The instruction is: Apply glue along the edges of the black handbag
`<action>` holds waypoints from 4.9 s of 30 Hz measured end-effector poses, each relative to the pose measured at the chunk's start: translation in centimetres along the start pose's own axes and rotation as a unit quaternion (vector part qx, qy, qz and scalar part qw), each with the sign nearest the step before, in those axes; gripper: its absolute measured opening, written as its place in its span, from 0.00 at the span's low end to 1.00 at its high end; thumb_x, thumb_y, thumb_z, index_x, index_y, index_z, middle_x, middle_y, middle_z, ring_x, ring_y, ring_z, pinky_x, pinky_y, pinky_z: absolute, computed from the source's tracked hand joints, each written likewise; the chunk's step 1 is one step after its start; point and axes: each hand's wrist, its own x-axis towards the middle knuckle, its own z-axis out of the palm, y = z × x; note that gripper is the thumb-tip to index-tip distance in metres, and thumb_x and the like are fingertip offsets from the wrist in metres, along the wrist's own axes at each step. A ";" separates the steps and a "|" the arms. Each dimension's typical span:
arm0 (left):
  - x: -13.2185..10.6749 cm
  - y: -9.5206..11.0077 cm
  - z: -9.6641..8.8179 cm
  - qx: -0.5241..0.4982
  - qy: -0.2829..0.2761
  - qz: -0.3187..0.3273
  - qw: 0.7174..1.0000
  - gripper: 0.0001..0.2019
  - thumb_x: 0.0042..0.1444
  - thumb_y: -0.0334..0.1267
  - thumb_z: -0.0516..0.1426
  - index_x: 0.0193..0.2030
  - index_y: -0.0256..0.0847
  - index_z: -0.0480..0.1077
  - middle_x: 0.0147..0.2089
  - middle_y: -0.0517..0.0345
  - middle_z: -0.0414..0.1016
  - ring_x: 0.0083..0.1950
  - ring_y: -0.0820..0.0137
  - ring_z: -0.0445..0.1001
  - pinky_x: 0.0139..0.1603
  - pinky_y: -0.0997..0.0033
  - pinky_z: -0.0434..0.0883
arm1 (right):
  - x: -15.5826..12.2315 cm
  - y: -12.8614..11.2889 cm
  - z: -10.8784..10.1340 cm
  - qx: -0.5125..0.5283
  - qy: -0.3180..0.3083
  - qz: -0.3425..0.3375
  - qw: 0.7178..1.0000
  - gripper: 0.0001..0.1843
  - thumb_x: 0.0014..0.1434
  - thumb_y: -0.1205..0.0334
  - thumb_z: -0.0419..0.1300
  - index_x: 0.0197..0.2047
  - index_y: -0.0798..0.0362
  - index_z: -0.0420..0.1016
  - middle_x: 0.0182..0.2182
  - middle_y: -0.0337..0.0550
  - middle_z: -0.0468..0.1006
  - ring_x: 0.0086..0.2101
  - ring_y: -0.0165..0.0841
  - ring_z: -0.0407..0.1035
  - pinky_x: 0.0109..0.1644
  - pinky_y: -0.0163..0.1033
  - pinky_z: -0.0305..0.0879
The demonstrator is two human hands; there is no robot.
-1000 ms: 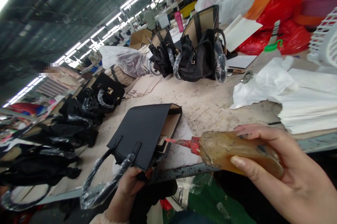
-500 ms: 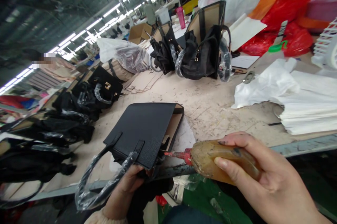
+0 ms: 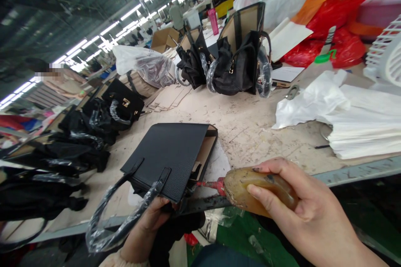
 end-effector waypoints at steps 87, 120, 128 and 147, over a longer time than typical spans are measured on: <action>-0.3 0.6 0.5 0.008 -0.025 -0.026 0.999 0.12 0.37 0.41 0.70 0.17 0.37 0.75 0.19 0.57 0.68 0.23 0.72 0.64 0.28 0.71 0.64 | 0.7 0.2 -0.5 0.095 -0.128 0.217 0.963 0.25 0.46 0.38 0.66 0.40 0.46 0.69 0.27 0.37 0.79 0.25 0.36 0.74 0.26 0.30 0.70; 0.0 0.6 0.2 0.021 -0.050 -0.023 0.998 0.14 0.40 0.42 0.68 0.18 0.36 0.71 0.20 0.57 0.67 0.23 0.72 0.63 0.28 0.70 0.62 | -0.1 1.3 -0.1 0.026 -0.029 -0.104 0.994 0.11 0.57 0.55 0.64 0.44 0.41 0.72 0.40 0.44 0.73 0.40 0.45 0.71 0.36 0.44 0.71; 0.0 0.2 -0.3 0.014 -0.026 -0.035 0.999 0.14 0.38 0.41 0.70 0.18 0.36 0.72 0.19 0.58 0.67 0.23 0.73 0.63 0.27 0.72 0.62 | 0.4 1.4 0.2 0.034 -0.035 -0.115 0.992 0.10 0.57 0.57 0.64 0.43 0.41 0.72 0.38 0.43 0.73 0.39 0.43 0.71 0.37 0.44 0.69; -0.8 1.1 1.3 0.017 0.006 -0.023 1.000 0.17 0.35 0.43 0.73 0.18 0.34 0.72 0.18 0.59 0.68 0.22 0.75 0.64 0.26 0.75 0.62 | 0.9 2.3 0.3 0.031 -0.009 -0.051 0.998 0.10 0.57 0.53 0.64 0.39 0.47 0.71 0.35 0.40 0.75 0.36 0.38 0.72 0.36 0.39 0.69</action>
